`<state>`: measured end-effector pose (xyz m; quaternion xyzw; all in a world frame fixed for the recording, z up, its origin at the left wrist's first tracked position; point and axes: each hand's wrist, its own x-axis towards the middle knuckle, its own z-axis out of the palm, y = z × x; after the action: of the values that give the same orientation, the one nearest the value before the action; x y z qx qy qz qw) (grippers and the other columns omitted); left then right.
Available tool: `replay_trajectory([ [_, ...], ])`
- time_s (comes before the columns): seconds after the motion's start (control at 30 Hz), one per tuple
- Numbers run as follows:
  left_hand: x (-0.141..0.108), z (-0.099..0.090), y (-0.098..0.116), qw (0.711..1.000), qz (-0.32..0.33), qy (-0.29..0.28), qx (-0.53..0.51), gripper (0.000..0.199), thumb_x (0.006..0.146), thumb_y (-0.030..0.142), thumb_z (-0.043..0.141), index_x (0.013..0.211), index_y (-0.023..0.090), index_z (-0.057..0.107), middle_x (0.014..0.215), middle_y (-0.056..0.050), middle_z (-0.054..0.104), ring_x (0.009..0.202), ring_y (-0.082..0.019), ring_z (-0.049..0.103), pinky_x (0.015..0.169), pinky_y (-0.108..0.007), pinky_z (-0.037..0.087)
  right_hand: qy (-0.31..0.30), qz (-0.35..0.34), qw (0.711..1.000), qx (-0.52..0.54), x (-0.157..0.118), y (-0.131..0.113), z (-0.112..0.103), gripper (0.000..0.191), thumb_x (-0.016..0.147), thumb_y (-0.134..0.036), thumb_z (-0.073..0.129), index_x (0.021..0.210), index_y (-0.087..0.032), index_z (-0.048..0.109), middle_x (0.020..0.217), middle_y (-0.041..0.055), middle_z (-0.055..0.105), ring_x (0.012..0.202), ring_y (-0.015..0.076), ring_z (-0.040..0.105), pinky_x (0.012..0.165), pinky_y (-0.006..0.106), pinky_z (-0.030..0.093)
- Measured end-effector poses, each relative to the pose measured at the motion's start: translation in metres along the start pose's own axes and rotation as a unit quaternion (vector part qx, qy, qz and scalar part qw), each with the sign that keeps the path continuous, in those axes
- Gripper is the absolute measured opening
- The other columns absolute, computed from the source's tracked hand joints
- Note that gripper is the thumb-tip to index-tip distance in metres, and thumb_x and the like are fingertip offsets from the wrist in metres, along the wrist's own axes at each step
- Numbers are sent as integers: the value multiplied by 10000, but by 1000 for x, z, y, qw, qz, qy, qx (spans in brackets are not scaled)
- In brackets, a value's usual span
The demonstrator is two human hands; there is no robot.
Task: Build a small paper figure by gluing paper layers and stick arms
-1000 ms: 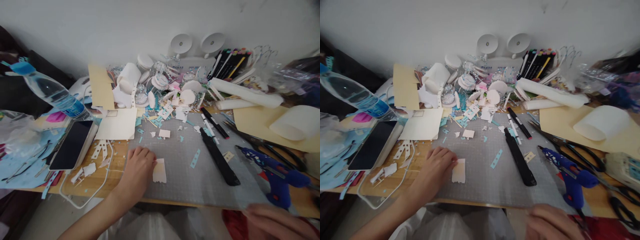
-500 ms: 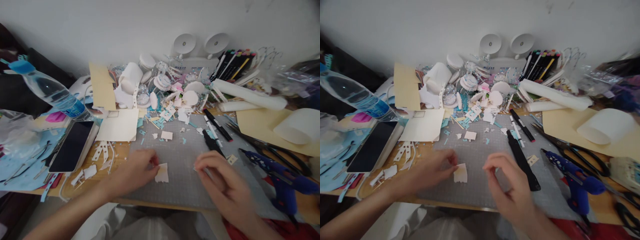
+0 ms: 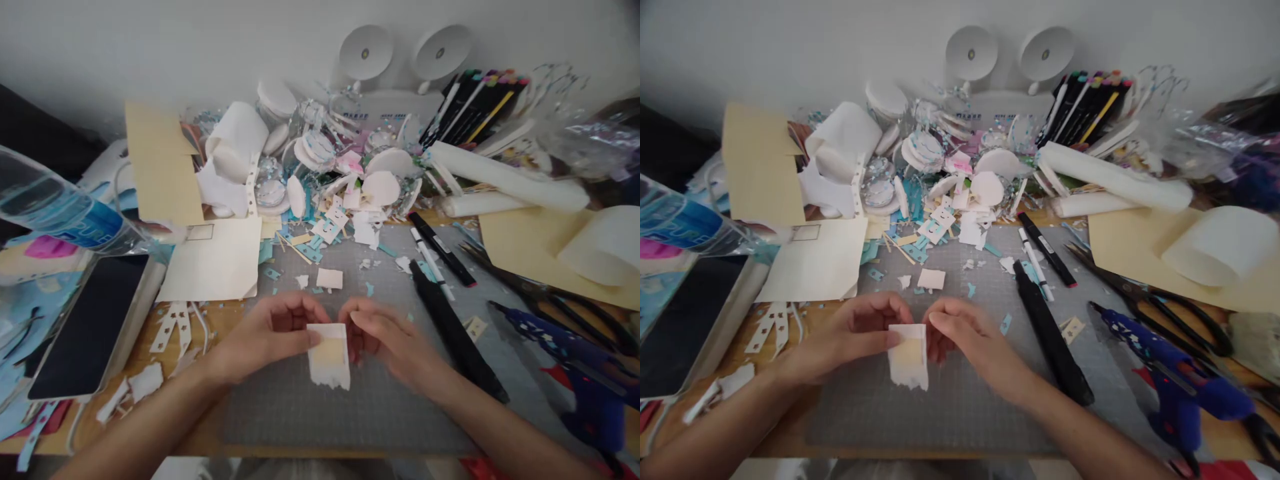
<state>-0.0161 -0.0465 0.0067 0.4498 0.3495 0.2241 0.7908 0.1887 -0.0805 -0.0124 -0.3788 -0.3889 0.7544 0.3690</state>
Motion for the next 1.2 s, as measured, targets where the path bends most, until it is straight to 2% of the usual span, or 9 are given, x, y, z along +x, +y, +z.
replay_trajectory([
  [0.23, -1, -6, -10, 997, -18, -7, -77, 111, 816, 225, 736, 855, 160, 654, 766, 4, 653, 654, -86, 574, 601, -182, 458, -6, 37, 996, 75, -4, 9, 2, 245, 925, -385, 577, 856, -157, 634, 731, 11, 645, 616, 93, 598, 556, 200, 457],
  [0.4, 0, -5, -10, 996, -27, -19, -88, 117, 825, 232, 730, 863, 160, 646, 778, -2, 654, 663, -87, 576, 607, -180, 457, -3, 36, 998, 53, -3, 12, 4, 207, 907, -371, 612, 843, -175, 621, 664, -19, 616, 577, 86, 584, 533, 193, 465],
  [0.6, 0, -4, -11, 996, -19, -24, -79, 113, 829, 221, 724, 861, 154, 638, 762, 8, 620, 644, -80, 551, 596, -171, 440, 13, 60, 998, 22, -4, 4, 8, 189, 866, -350, 633, 779, -188, 589, 621, -35, 606, 532, 72, 558, 506, 177, 452],
  [0.93, 0, 0, -8, 999, -21, -36, -15, 186, 846, 304, 689, 886, 137, 617, 775, -8, 604, 665, -98, 520, 601, -186, 425, 23, 35, 999, 9, -4, 3, 8, 175, 867, -305, 656, 770, -171, 598, 597, -38, 592, 526, 56, 542, 502, 150, 442],
  [1.1, 0, 4, -8, 997, -20, -7, 70, 197, 883, 292, 611, 767, 133, 605, 672, 10, 550, 601, -91, 453, 554, -189, 374, -3, 33, 998, 54, -4, 5, 8, 154, 884, -276, 661, 785, -168, 616, 630, -39, 604, 552, 45, 553, 521, 132, 455],
  [1.2, -1, 4, -8, 998, -2, -11, 69, 175, 867, 270, 617, 755, 137, 601, 689, -8, 587, 626, -106, 496, 585, -208, 420, -38, 37, 991, 122, -5, 12, 7, 138, 912, -284, 641, 837, -168, 643, 693, -25, 642, 605, 50, 600, 551, 136, 485],
])
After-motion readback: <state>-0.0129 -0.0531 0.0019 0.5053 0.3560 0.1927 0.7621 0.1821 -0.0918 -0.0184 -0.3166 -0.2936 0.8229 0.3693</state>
